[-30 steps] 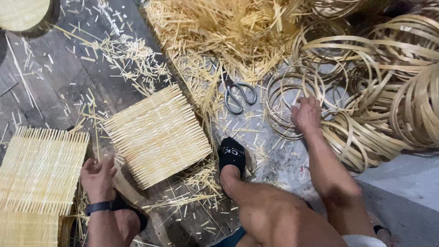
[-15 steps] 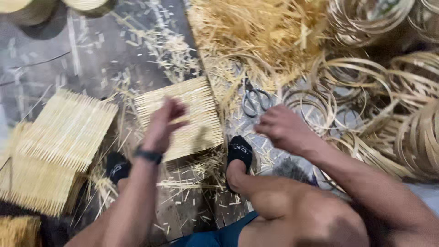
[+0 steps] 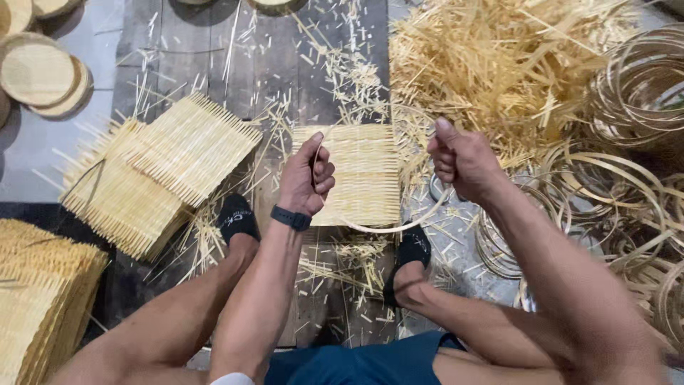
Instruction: The person sits on the floor assembling round bamboo steamer bodies. They fit a woven bamboo mat into a bent bamboo rim, press the rim down over a wooden form, and trim excess bamboo strips with scissors, repeating the process for several steamer bodies.
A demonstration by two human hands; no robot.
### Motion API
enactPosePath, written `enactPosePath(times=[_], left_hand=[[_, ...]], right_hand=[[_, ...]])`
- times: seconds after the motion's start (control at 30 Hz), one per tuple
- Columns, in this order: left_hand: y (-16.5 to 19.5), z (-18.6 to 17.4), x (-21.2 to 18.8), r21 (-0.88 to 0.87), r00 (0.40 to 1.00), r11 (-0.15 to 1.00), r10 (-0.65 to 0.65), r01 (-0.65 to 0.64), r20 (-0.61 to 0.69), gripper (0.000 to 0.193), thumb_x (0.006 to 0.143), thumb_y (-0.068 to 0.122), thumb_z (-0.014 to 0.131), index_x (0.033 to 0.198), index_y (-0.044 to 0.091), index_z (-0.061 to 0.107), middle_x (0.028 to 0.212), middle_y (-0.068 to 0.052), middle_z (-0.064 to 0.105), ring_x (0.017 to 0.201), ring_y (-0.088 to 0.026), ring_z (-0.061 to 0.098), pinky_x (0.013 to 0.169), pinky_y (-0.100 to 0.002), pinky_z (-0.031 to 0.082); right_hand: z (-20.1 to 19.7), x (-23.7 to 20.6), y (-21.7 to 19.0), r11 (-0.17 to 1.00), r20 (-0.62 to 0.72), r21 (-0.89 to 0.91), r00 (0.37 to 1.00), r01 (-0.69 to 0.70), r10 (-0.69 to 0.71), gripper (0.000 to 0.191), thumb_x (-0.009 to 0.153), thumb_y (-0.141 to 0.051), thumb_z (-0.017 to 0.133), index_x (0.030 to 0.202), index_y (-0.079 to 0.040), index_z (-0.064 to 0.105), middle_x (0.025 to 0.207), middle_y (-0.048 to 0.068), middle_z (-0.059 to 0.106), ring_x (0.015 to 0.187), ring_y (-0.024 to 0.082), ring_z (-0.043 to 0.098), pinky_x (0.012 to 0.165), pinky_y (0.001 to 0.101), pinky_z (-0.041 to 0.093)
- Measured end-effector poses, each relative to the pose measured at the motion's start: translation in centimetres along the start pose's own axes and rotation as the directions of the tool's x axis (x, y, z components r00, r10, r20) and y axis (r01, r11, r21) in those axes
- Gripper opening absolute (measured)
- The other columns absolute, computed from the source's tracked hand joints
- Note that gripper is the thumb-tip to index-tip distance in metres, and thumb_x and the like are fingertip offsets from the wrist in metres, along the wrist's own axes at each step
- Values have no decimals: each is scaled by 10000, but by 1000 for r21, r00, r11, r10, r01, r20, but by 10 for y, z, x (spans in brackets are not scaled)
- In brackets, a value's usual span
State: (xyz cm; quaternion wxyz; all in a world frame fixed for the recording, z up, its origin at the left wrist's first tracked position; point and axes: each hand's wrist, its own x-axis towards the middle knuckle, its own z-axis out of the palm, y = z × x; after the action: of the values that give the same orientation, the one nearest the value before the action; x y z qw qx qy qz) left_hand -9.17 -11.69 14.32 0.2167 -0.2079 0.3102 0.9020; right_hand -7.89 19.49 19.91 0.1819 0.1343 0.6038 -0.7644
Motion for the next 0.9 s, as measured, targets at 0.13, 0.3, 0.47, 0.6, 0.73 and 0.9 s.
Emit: enactPosePath(times=[0.13,0.3,0.47,0.6,0.73,0.9], left_hand=[[10,-23,2,-96,997,994,-40,46,61,325,984,254,707,717,107,592,490,47,430,379,-73,322,318,-233,224],[1,-37,5,-152,998,987,36,-43,-46,240,985,287,683,827,106,673,538,36,470,423,-66,372,344,-217,263],[-20,-78,26,1,941,969,239,-245,-240,199,926,281,716,1083,181,784,611,56,529,491,-42,468,387,-196,354],[-36,-130,61,814,741,503,656,-291,-141,280,809,148,778,1087,117,787,843,-29,757,691,-119,686,580,-262,574],[-40,-165,85,981,728,168,684,-100,-43,231,725,127,823,952,85,818,852,-115,779,749,-209,746,712,-320,587],[-39,-167,88,985,771,145,617,89,-160,217,728,172,804,925,81,810,842,-137,777,773,-248,754,748,-344,583]], right_hand=[[10,0,15,997,-30,43,998,-61,62,450,1008,-454,668,810,-65,554,549,-60,341,448,81,277,395,256,225],[24,0,34,998,-69,36,996,-51,53,288,933,-302,689,1014,-26,690,679,-11,600,586,96,572,537,239,505],[26,34,83,994,-246,-105,967,42,-67,219,874,-99,730,1075,-34,676,868,78,758,719,157,714,597,292,590],[22,75,134,905,-337,-424,922,31,-190,181,867,-88,761,1023,4,756,849,108,745,701,184,683,608,308,573],[17,101,175,598,-272,-801,871,29,-408,231,765,-96,800,984,-21,809,837,136,778,730,199,734,715,309,573],[10,105,193,673,-317,-739,890,-15,-327,220,812,-156,801,1011,-62,805,862,113,785,755,180,752,751,309,585]])
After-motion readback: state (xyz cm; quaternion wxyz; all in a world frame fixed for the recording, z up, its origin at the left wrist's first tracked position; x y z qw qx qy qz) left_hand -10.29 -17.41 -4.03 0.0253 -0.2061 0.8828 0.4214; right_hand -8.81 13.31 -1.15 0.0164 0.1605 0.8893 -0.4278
